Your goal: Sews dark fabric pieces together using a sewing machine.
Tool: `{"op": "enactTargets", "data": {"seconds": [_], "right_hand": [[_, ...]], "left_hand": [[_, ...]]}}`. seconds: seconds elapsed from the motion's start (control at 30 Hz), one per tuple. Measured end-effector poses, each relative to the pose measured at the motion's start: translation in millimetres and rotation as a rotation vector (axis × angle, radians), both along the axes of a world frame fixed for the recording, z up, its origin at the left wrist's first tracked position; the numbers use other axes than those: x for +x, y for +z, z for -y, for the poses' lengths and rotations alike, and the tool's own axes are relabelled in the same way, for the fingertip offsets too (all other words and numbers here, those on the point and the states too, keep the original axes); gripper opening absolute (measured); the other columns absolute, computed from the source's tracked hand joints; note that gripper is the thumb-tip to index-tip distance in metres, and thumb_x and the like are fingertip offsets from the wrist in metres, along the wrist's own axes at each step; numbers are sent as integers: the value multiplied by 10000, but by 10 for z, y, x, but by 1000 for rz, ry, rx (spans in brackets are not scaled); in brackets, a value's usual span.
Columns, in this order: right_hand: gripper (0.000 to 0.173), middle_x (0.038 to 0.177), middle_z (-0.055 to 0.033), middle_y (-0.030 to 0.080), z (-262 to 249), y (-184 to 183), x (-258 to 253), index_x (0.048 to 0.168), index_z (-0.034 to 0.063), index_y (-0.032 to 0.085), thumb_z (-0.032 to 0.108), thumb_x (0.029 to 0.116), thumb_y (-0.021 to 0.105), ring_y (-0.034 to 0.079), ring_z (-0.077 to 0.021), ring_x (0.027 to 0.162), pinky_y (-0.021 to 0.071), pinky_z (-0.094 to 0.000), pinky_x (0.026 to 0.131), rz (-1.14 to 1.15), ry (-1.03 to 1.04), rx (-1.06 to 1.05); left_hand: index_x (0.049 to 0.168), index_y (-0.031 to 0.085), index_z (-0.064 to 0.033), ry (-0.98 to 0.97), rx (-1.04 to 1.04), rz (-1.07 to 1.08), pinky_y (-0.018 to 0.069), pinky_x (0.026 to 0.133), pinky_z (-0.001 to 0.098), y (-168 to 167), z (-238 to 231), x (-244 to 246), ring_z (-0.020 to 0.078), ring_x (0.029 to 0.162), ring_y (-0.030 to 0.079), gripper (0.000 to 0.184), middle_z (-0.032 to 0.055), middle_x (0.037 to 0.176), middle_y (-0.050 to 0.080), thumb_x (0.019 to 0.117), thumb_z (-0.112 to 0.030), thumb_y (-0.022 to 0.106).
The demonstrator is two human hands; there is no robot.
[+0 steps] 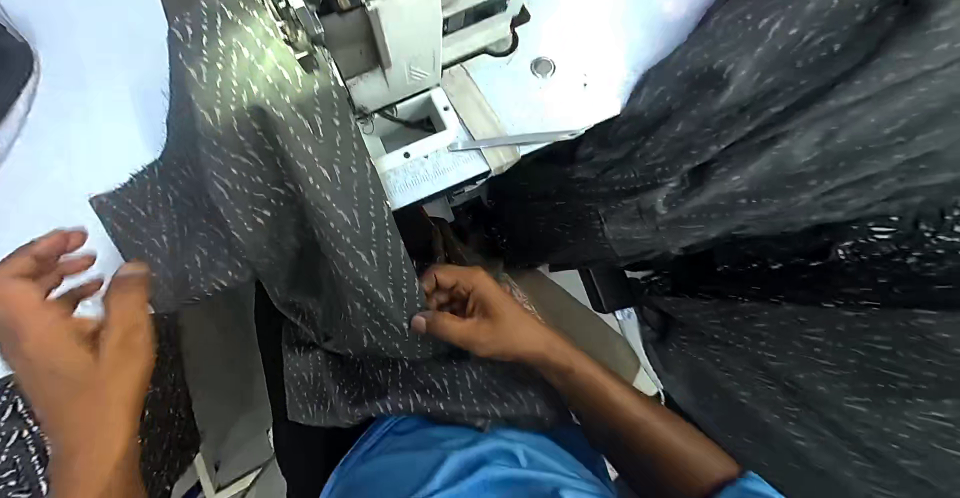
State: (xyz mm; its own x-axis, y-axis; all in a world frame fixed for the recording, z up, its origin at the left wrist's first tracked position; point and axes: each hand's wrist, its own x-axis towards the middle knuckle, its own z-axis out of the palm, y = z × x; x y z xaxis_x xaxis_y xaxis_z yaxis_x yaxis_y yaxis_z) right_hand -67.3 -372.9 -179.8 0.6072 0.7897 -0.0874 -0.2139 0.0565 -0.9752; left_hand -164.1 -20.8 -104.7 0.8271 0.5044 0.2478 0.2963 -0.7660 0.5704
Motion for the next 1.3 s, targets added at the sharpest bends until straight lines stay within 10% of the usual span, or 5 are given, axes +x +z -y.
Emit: {"op": "enactTargets", "data": {"seconds": [0.37,0.6,0.77,1.0,1.3], "right_hand": [[111,772,-60,710,178,-106,-188,983,-34,713,75,968,695,659,-91,631,579,-249,585,30,-126,5],[101,749,-76,698,191,-142,-239,977,-30,702,67,953,706,654,-123,604,578,-276,560,-16,-157,-56],[142,803,39,670,240,8,-184,1090,65,688,104,954,695,648,-66,672,586,-268,617,-201,24,60],[55,755,29,666,97,-98,-68,934,79,671,129,955,677,652,-77,619,589,-281,581,-74,15,-58],[163,844,-45,659,151,-172,-77,880,37,666,186,944,681,629,-69,773,529,-247,668,281,-63,-1]], "left_hand": [[1162,675,22,25,174,-158,466,910,469,-227,-171,-196,338,1011,589,414,283,1169,611,1054,-354,538],[1458,467,4,-54,167,-235,461,837,604,-173,-273,-178,439,987,579,662,335,1342,531,1032,-501,521],[1080,654,41,-153,283,-152,490,723,655,-156,-484,-71,427,816,636,407,247,971,646,1056,-331,491],[1268,556,149,-17,371,-6,466,996,629,751,-690,525,506,1135,603,362,397,1237,582,1066,-151,531],[1466,541,-81,-377,362,-104,369,1050,624,481,829,1274,377,1394,439,584,124,1535,494,1056,-410,287]]}}
